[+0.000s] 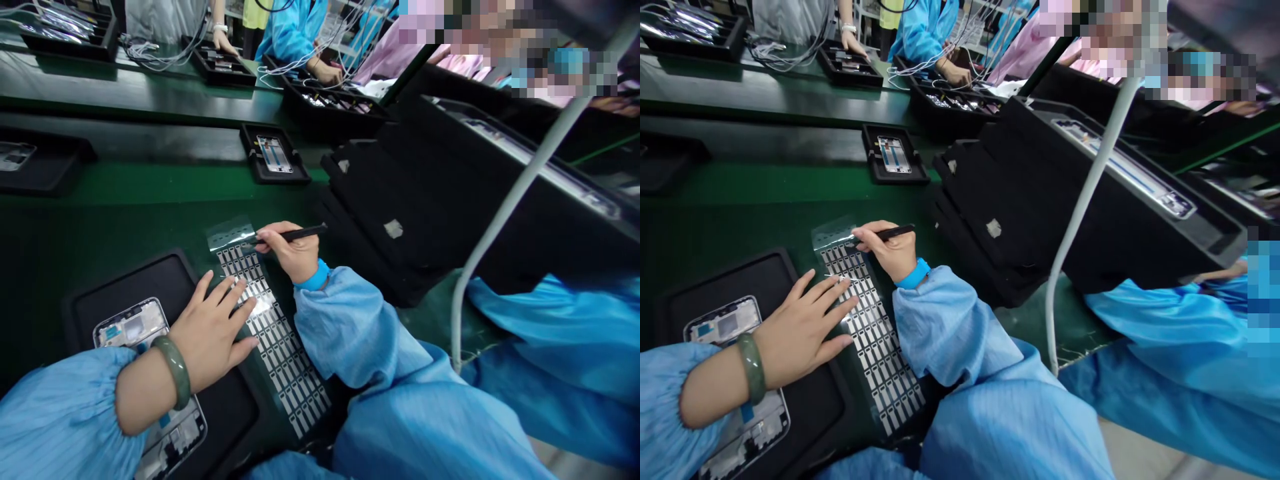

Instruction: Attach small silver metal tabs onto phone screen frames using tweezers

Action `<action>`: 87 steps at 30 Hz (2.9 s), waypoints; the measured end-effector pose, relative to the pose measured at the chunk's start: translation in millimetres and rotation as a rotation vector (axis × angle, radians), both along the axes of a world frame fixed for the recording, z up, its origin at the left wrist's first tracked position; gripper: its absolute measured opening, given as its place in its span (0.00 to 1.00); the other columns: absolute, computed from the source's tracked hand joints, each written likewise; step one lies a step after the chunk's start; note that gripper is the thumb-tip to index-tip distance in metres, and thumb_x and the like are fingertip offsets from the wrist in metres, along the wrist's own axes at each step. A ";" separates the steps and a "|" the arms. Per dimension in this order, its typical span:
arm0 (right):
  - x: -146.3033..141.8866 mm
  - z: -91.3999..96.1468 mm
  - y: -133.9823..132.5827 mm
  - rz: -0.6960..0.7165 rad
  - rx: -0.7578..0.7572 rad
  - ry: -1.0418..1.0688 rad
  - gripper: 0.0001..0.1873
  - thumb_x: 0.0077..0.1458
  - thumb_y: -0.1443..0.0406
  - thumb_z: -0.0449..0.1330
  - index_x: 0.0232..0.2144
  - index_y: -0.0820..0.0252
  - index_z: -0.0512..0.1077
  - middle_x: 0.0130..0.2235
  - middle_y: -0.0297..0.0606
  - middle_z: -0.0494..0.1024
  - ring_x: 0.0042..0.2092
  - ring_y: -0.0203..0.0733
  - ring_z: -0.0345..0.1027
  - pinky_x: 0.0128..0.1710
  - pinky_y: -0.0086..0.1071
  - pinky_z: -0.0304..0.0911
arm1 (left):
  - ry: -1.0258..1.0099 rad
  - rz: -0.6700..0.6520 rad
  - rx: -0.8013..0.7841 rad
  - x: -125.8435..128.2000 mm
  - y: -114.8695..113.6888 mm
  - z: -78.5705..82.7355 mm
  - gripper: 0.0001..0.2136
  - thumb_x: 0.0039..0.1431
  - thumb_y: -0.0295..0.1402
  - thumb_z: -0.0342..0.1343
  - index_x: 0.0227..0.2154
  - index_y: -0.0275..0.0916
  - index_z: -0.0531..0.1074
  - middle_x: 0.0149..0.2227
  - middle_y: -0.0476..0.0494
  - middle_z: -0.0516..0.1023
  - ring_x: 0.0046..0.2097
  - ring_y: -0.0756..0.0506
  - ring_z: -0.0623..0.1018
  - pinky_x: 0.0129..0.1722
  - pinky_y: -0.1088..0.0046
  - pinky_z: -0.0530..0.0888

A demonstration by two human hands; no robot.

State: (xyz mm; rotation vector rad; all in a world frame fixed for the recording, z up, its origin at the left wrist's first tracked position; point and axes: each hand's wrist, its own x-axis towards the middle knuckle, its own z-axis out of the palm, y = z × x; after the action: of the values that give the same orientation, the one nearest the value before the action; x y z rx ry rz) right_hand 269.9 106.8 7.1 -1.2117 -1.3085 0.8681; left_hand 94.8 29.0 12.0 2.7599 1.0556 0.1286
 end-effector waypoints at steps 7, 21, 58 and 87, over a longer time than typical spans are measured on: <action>-12.4 33.0 -16.1 -0.093 0.118 0.058 0.13 0.49 0.56 0.59 0.23 0.59 0.71 0.23 0.32 0.75 0.20 0.32 0.70 0.20 0.27 0.68 | -0.205 0.040 -0.098 -6.8 3.8 8.7 0.20 0.60 0.44 0.44 0.53 0.42 0.63 0.59 0.40 0.61 0.60 0.38 0.59 0.59 0.45 0.47; -73.3 54.3 -47.4 0.696 0.896 -0.262 0.09 0.47 0.63 0.64 0.27 0.65 0.73 0.26 0.37 0.78 0.29 0.32 0.73 0.32 0.22 0.69 | -1.300 0.842 -1.365 -69.0 -30.1 46.6 0.10 0.52 0.40 0.57 0.29 0.37 0.72 0.26 0.51 0.70 0.29 0.54 0.69 0.31 0.78 0.70; -142.8 4.7 -30.5 0.583 -0.579 0.275 0.20 0.37 0.58 0.68 0.26 0.63 0.64 0.17 0.28 0.72 0.22 0.34 0.72 0.21 0.22 0.68 | -0.254 0.463 -0.007 -146.3 -47.3 -6.5 0.18 0.58 0.45 0.48 0.48 0.43 0.66 0.53 0.43 0.68 0.59 0.41 0.62 0.59 0.55 0.58; -140.5 -2.2 -35.2 0.608 -0.399 -0.060 0.17 0.44 0.55 0.64 0.28 0.60 0.63 0.23 0.30 0.73 0.27 0.39 0.74 0.25 0.28 0.68 | -0.207 0.466 0.059 -142.7 -52.5 -7.1 0.20 0.60 0.45 0.44 0.50 0.40 0.64 0.54 0.40 0.65 0.60 0.41 0.60 0.58 0.57 0.61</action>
State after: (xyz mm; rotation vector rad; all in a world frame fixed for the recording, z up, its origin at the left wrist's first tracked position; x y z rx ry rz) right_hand 129.4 71.6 4.9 -1.1524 -1.6369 1.5967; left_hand -48.0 -23.5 4.9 2.4261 1.6291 0.5021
